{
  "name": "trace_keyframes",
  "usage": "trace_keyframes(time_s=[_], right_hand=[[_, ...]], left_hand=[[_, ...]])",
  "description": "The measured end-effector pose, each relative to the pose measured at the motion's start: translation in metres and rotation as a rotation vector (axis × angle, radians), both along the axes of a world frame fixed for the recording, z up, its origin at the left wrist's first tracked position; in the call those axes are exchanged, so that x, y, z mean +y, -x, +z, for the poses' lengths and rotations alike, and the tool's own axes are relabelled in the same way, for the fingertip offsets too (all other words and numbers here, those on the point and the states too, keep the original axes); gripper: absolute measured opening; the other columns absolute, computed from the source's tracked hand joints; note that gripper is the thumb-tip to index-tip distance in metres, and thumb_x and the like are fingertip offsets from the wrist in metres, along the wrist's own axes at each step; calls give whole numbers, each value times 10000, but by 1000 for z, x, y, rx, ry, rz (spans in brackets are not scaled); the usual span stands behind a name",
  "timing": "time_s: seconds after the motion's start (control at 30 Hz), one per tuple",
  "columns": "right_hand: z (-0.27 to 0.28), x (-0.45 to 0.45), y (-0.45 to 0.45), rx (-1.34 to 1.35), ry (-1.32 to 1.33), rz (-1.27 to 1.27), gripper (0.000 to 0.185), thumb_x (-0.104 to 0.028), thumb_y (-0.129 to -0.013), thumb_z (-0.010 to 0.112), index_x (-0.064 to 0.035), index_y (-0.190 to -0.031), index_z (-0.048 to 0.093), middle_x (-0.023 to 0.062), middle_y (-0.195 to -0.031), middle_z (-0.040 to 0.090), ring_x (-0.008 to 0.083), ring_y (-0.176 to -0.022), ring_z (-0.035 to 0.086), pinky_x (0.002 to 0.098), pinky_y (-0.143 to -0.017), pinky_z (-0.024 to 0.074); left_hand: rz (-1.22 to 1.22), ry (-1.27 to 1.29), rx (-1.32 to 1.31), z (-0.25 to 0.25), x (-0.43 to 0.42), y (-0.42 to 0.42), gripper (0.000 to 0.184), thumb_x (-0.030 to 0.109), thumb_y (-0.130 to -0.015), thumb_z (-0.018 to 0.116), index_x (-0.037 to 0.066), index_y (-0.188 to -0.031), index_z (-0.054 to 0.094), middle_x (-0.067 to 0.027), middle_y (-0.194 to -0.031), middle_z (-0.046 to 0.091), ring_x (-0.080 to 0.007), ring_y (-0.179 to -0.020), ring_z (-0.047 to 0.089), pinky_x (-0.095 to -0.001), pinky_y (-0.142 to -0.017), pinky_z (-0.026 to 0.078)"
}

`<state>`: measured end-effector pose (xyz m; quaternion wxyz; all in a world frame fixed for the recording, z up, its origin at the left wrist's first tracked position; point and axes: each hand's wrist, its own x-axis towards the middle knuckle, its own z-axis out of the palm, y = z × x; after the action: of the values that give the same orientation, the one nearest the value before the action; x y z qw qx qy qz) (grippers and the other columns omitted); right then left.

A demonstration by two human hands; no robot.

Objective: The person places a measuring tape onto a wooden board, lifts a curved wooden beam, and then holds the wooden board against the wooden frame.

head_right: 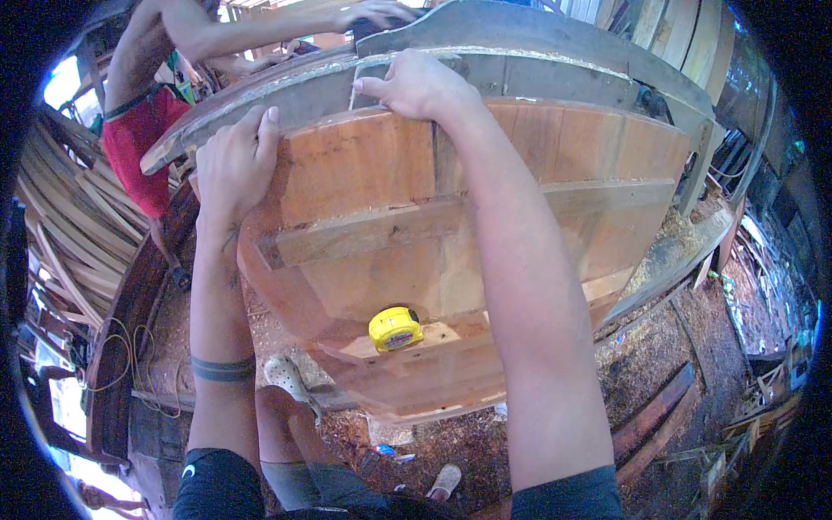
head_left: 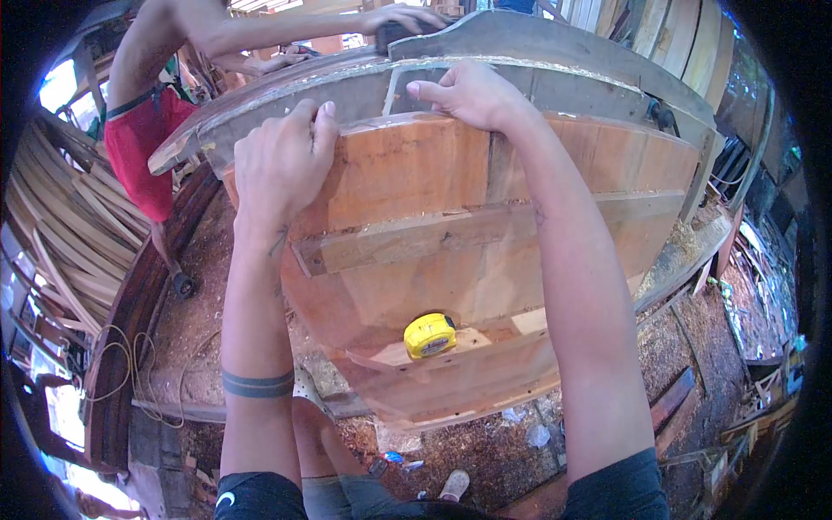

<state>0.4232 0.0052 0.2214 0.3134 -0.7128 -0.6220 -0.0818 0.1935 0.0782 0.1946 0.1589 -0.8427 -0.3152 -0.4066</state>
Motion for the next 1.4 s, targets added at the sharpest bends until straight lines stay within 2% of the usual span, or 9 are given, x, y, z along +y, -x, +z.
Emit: trace_keyframes(time_s=[0.03, 0.13, 0.23, 0.4, 0.5, 0.6, 0.7, 1.3, 1.4], right_hand=[[-1, 1, -1, 11, -11, 3, 665, -615, -823, 587, 35, -743, 704, 152, -627, 638, 203, -612, 596, 344, -653, 486], [0, -1, 1, -4, -12, 15, 665, -617, -821, 590, 34, -745, 705, 144, -615, 629, 197, -600, 582, 342, -643, 480], [4, -6, 4, -27, 58, 3, 642, -581, -873, 511, 26, -830, 713, 260, -817, 658, 391, -820, 644, 427, -815, 493], [4, -6, 4, -31, 44, 7, 643, -577, -872, 512, 33, -820, 708, 266, -814, 653, 398, -802, 640, 428, -804, 496], [4, -7, 5, -30, 42, 7, 641, -573, -872, 514, 37, -815, 705, 270, -807, 649, 400, -784, 638, 430, -796, 498], [3, -6, 4, -24, 37, 22, 643, -574, -869, 517, 39, -814, 704, 270, -799, 648, 399, -771, 636, 430, -791, 498], [3, -5, 4, -18, 35, 20, 641, -575, -868, 519, 36, -813, 707, 265, -793, 651, 395, -763, 635, 431, -793, 498], [4, -9, 8, -16, 44, -16, 624, -571, -868, 533, 25, -844, 716, 257, -798, 662, 379, -781, 649, 425, -793, 502], [5, -8, 7, -20, 56, -12, 623, -575, -867, 530, 18, -841, 718, 253, -796, 663, 377, -776, 649, 424, -791, 502]], left_hand=[[-1, -3, 0, 0, 0, 0, 427, 393, -979, 362, 58, -862, 600, -252, -744, 623, -448, -765, 606, -553, -686, 426], [0, -31, -6, -1, 2, -1, 425, 391, -971, 374, 56, -860, 610, -246, -737, 629, -440, -750, 613, -544, -681, 439], [8, -70, -18, -2, 2, -1, 408, 377, -955, 406, 52, -836, 623, -226, -704, 635, -419, -709, 625, -528, -663, 461], [-2, -93, -34, -2, 3, -1, 409, 378, -955, 409, 52, -823, 618, -222, -693, 634, -416, -695, 625, -526, -647, 464], [18, 17, 13, 1, 0, 1, 432, 395, -973, 363, 59, -894, 623, -260, -776, 633, -456, -785, 607, -554, -713, 430], [17, 30, 14, 2, -2, 1, 435, 399, -972, 360, 62, -910, 628, -261, -781, 635, -455, -789, 609, -551, -717, 433], [0, -95, -38, -2, 3, -1, 404, 372, -953, 414, 53, -825, 626, -220, -690, 635, -416, -685, 626, -520, -637, 470], [-17, -81, -37, -2, 3, -1, 413, 367, -959, 404, 46, -822, 625, -224, -698, 635, -419, -701, 626, -526, -655, 462], [4, 11, 8, 0, 0, 0, 426, 398, -980, 346, 69, -924, 611, -254, -770, 634, -457, -780, 610, -551, -706, 441]])
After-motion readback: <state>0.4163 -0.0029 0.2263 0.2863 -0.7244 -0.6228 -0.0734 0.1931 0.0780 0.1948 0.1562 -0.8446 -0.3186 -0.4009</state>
